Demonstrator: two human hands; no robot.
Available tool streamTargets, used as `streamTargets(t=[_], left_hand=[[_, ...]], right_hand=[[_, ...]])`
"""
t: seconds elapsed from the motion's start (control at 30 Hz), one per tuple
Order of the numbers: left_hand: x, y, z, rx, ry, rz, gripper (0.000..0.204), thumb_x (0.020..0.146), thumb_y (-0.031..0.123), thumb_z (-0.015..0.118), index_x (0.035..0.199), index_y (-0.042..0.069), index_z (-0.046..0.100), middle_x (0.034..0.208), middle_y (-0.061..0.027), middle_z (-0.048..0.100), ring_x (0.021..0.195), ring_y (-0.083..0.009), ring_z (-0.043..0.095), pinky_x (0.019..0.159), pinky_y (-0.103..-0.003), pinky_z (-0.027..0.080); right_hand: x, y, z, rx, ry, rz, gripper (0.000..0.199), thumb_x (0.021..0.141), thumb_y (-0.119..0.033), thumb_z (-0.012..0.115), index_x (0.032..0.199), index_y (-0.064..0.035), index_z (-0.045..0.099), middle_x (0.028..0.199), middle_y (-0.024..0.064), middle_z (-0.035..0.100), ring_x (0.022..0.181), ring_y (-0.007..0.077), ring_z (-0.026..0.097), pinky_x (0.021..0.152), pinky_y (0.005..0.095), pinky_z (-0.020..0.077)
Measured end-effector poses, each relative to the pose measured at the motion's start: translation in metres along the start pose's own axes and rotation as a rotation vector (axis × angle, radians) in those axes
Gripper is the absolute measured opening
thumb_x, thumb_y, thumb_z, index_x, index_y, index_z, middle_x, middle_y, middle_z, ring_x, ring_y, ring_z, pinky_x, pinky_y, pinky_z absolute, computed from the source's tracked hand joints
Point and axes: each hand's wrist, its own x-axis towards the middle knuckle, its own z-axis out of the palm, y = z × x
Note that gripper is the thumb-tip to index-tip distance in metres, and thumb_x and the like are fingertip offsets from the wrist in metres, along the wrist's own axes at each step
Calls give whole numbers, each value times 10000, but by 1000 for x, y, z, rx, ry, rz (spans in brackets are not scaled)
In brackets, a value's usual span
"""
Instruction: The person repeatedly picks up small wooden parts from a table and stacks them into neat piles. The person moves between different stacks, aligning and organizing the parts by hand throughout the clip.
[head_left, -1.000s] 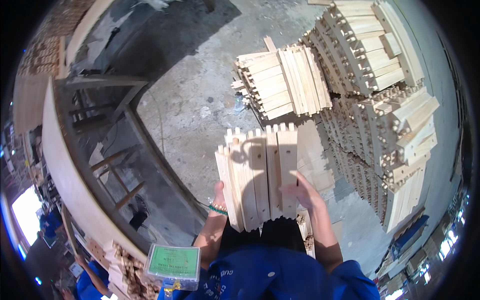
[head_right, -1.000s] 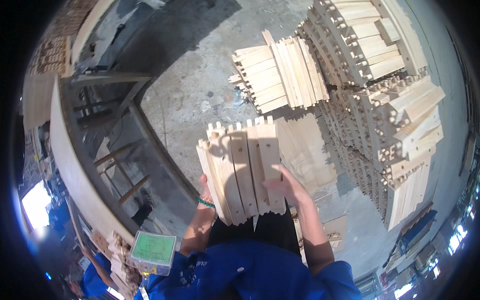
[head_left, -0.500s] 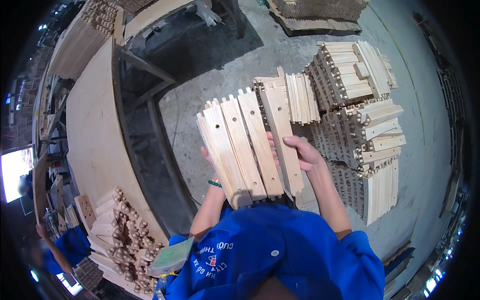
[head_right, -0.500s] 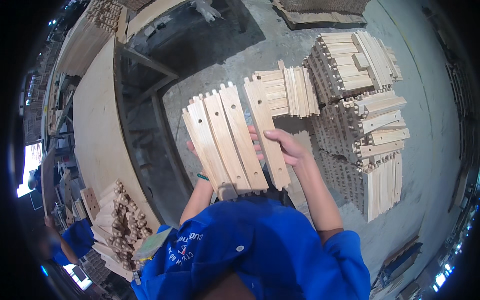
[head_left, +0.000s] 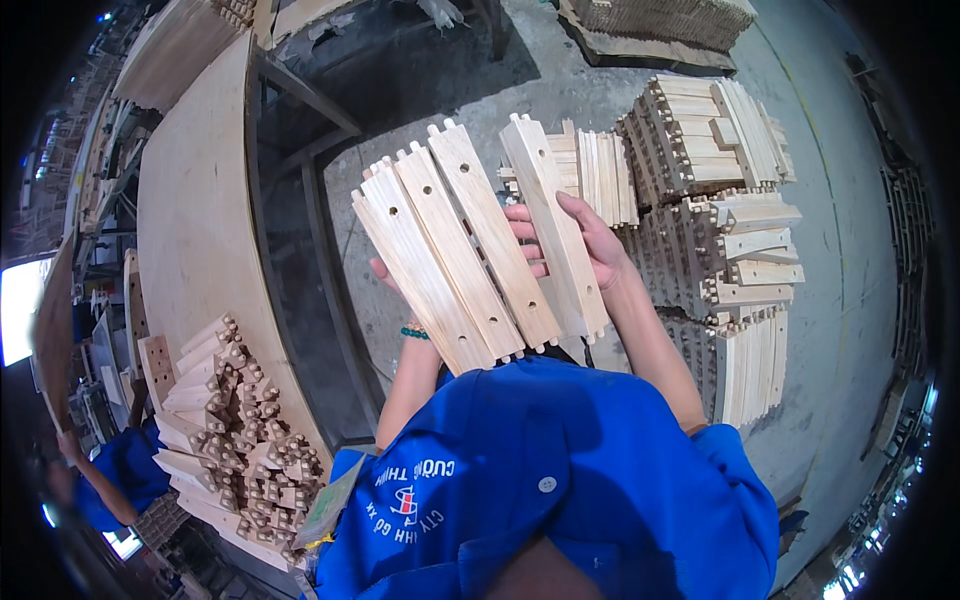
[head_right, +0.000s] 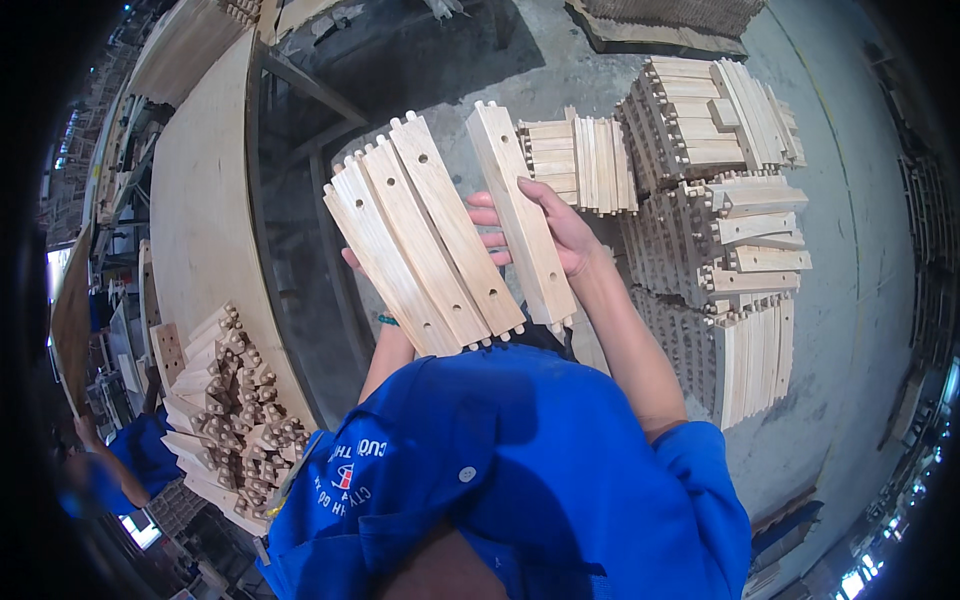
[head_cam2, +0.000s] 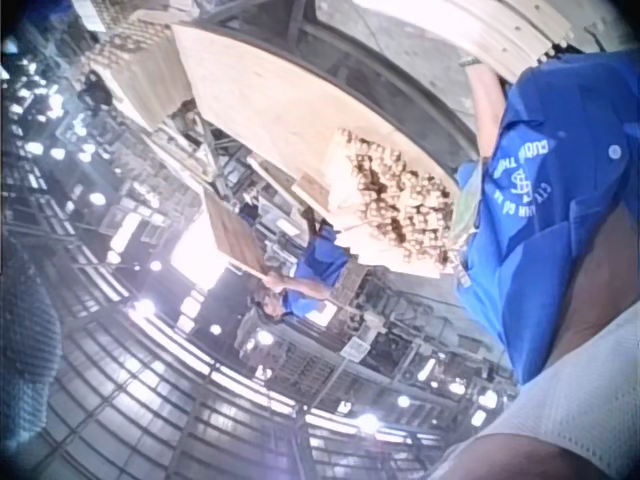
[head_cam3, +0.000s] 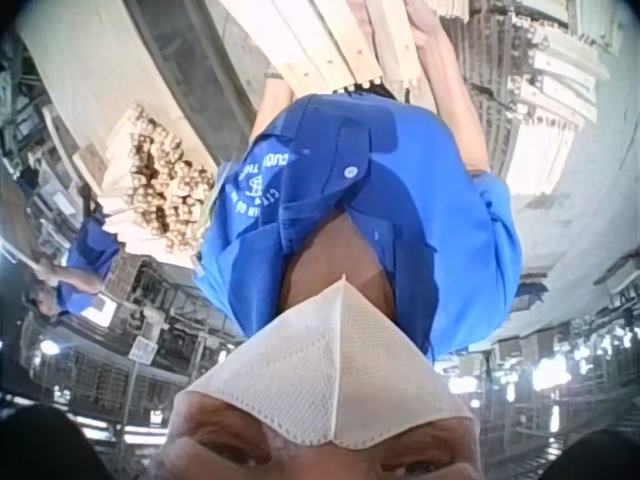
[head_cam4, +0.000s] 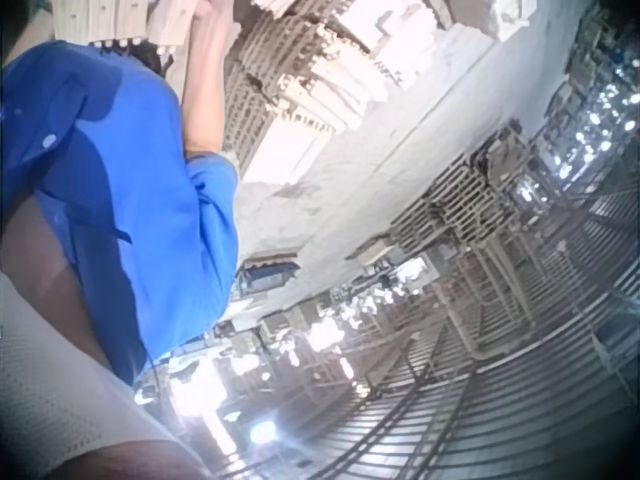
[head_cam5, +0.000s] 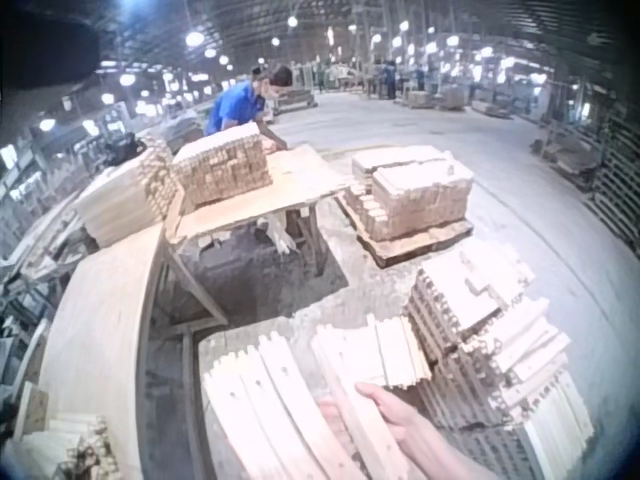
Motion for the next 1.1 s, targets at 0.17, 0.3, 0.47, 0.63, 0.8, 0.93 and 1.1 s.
streamTargets(t=[0.17, 0.3, 0.47, 0.63, 0.8, 0.93, 1.1], left_hand=[[-7, -3, 0, 8, 0, 40, 1105, 612, 778, 577, 1399, 54, 300, 1327, -217, 440, 1141, -379, 509, 888, -514, 491], [-8, -2, 0, 7, -18, 28, 1103, 611, 777, 578, 1397, 54, 303, 1323, -217, 444, 1135, -379, 514, 882, -512, 495], [-12, -3, 5, -42, -118, -58, 1044, 653, 750, 562, 1395, 60, 313, 1316, -229, 445, 1127, -398, 510, 880, -535, 480], [-15, -2, -2, -232, 8, 12, 1008, 685, 734, 540, 1410, 75, 303, 1354, -259, 396, 1162, -452, 461, 899, -626, 419], [-20, -1, 6, -51, -30, -29, 947, 688, 650, 597, 1388, 71, 329, 1323, -195, 459, 1133, -352, 532, 898, -479, 494], [-25, -2, 14, -12, -12, 3, 945, 674, 633, 614, 1382, 70, 340, 1314, -185, 472, 1130, -335, 541, 891, -466, 507], [-32, -2, 19, -38, -31, 1, 957, 659, 628, 629, 1376, 64, 343, 1289, -204, 481, 1093, -344, 560, 862, -474, 523]], right_hand=[[-1, 0, 3, -46, 26, -14, 602, 918, -325, 460, 1375, 34, 299, 1304, 274, 440, 1062, 353, 576, 811, 427, 543], [-4, -2, 11, -161, 105, -10, 571, 877, -215, 540, 1360, 5, 327, 1253, 245, 490, 1026, 319, 595, 792, 397, 551], [-6, 1, 17, -344, 192, -24, 534, 841, -192, 598, 1311, -17, 415, 1125, 134, 572, 929, 203, 604, 734, 336, 550], [-2, 5, 32, -494, 253, -41, 514, 829, -214, 625, 1277, -21, 463, 1087, 77, 586, 908, 145, 590, 759, 300, 530], [1, 15, 30, -625, 414, -56, 590, 699, -161, 761, 1203, 9, 506, 1073, 93, 609, 934, 152, 601, 846, 287, 491], [0, 19, 31, -597, 427, -57, 629, 662, -144, 782, 1199, 14, 496, 1035, 87, 607, 936, 157, 595, 839, 291, 492], [-3, 21, 27, -598, 386, -18, 763, 666, -169, 772, 1302, 34, 402, 1146, 157, 571, 1040, 228, 582, 911, 357, 485]])
